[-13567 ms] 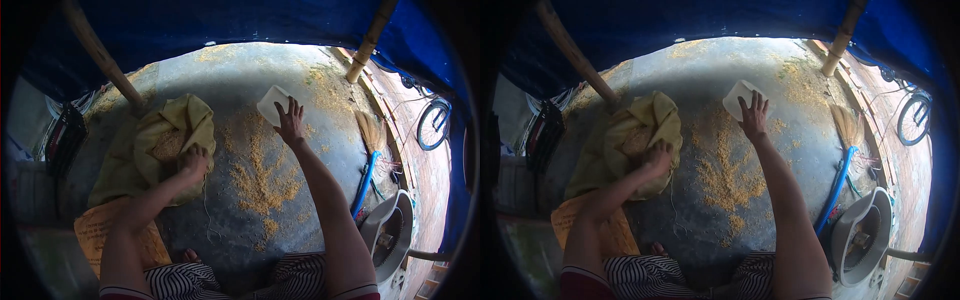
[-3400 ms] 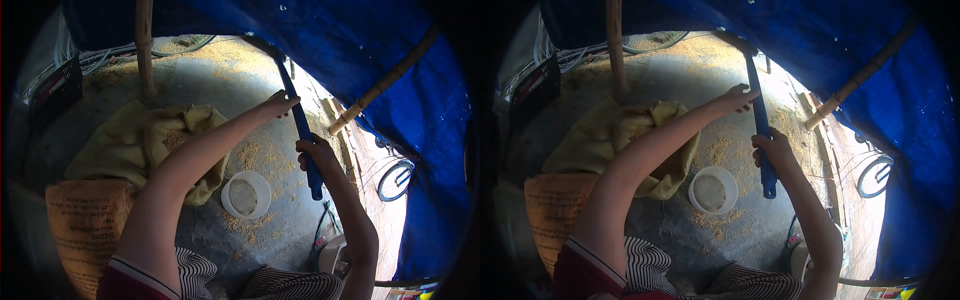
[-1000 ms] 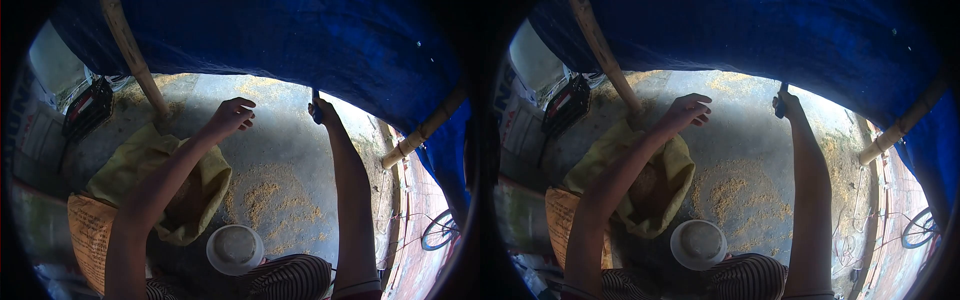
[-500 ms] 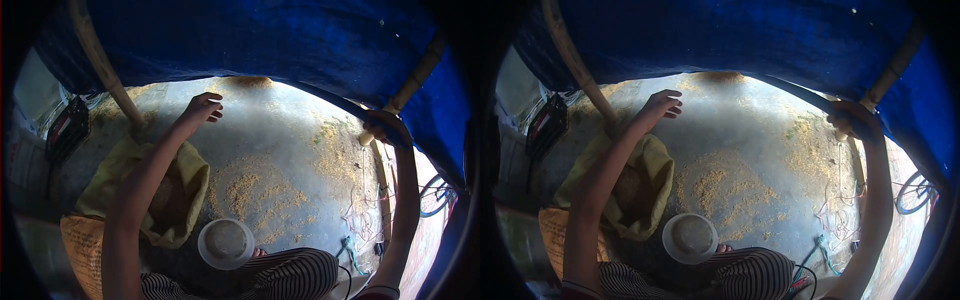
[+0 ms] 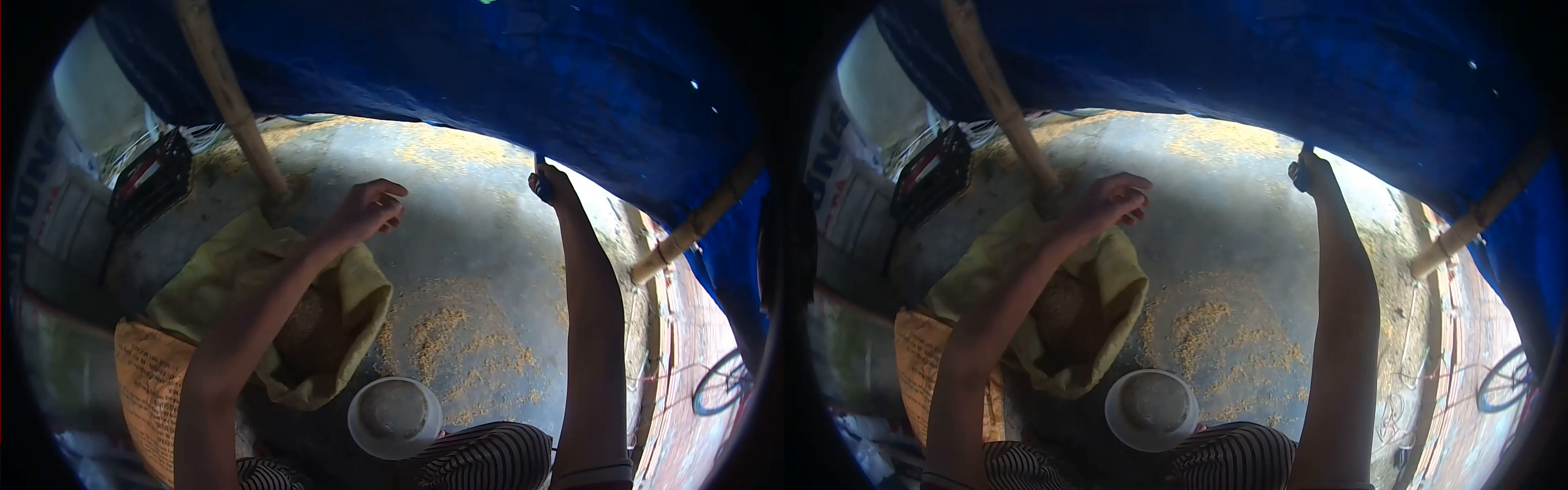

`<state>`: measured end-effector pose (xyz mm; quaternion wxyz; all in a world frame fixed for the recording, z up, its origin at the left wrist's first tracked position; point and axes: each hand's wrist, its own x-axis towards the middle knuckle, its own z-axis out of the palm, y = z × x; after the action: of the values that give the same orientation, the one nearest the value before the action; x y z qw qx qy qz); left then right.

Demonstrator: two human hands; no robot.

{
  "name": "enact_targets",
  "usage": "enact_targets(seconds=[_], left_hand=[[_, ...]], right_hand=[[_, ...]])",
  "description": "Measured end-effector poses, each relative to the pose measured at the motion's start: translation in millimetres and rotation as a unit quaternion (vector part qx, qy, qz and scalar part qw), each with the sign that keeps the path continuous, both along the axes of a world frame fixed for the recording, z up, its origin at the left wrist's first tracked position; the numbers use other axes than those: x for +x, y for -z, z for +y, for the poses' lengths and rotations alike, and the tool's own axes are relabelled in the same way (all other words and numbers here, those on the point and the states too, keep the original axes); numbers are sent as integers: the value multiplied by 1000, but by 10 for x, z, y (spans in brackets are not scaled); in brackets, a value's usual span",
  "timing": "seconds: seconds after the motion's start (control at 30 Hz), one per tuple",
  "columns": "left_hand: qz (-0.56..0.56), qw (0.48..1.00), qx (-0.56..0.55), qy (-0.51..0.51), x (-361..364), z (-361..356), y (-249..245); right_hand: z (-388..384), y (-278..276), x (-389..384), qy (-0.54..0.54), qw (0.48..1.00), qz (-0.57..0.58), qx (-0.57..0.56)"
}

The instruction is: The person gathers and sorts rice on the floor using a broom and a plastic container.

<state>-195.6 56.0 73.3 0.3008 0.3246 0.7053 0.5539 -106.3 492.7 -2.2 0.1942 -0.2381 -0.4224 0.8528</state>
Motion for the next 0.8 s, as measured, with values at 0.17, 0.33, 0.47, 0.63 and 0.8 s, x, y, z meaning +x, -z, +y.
enact_targets(seconds=[0.17, 0.33, 0.47, 0.63, 0.8], left_hand=[[-15, 1000, -12, -16, -96, -221, 292], [-23, 999, -15, -28, -112, -320, 403], [-21, 1000, 2, -12, -98, -311, 336], [-55, 998, 35, 3, -73, -188, 183], [-97, 992, 80, -25, -38, 87, 124]], right_hand=[[-431, 38, -296, -57, 966, -190, 163], [-633, -46, 316, -167, 894, -287, 300], [-887, -842, 1254, -184, 891, -322, 261], [-1007, -2126, 2527, -154, 914, -358, 110], [-1268, -2493, 2801, -136, 937, -309, 87]])
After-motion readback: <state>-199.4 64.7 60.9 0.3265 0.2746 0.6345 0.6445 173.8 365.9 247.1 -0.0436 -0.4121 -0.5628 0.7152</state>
